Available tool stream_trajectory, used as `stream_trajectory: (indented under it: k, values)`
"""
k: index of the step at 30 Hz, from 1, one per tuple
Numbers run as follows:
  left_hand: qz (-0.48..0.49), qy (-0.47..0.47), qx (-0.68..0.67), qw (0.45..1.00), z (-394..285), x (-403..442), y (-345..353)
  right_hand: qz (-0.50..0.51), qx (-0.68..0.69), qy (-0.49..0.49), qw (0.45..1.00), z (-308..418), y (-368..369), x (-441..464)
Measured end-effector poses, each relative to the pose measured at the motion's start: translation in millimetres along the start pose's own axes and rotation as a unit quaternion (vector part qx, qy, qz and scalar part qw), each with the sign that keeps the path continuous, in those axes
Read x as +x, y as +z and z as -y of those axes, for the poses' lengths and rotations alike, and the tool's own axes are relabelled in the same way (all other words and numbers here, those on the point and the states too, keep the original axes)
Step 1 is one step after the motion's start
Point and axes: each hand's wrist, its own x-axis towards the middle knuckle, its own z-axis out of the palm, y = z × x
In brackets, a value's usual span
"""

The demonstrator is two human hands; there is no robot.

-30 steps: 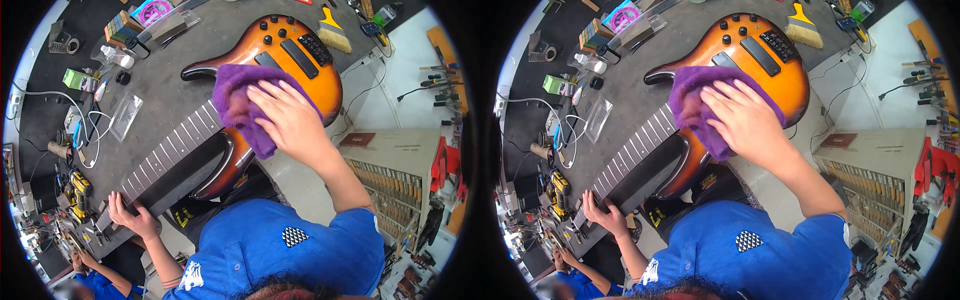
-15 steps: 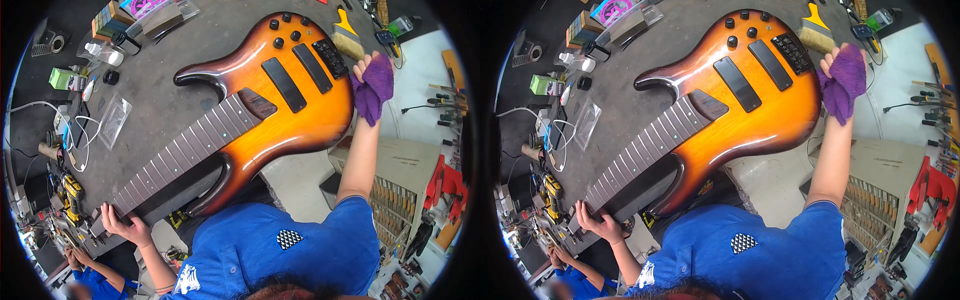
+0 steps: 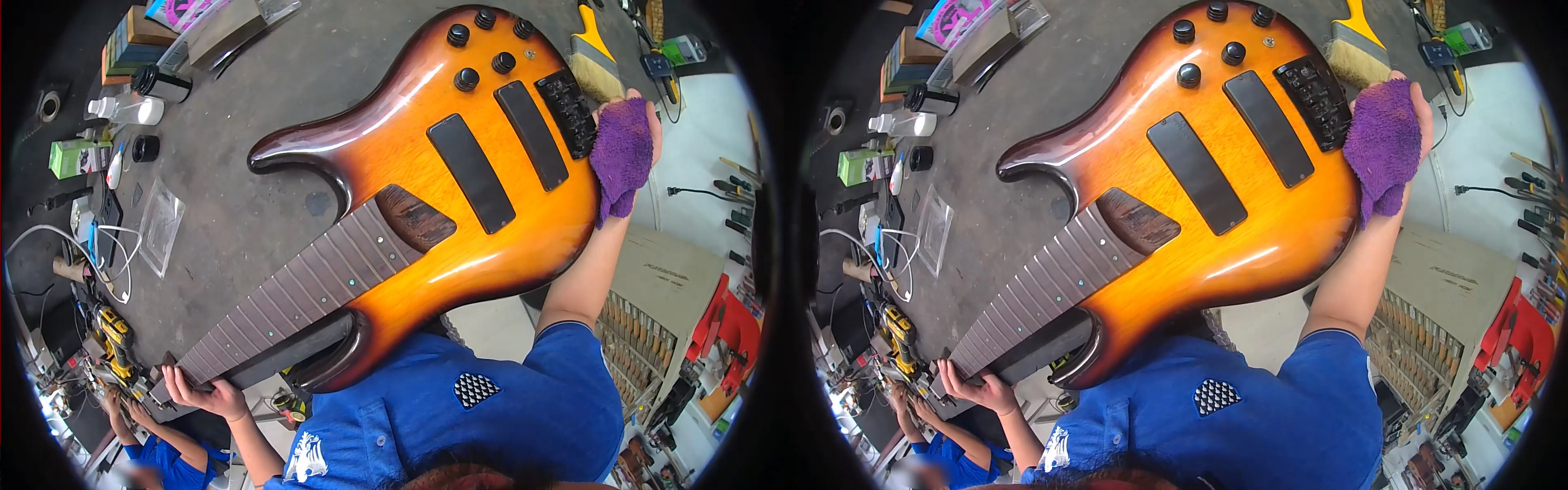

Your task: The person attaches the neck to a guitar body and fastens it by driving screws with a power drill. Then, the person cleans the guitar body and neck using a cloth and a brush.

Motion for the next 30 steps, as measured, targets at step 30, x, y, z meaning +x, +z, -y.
stream_trajectory:
  k: [30]
  values:
    - [-0.184, 0.036, -0.2, 0.962, 4.3, -50.3, -15.4, 0.069, 0.048, -0.102, 0.991, 7.6, 89.6, -174.3]
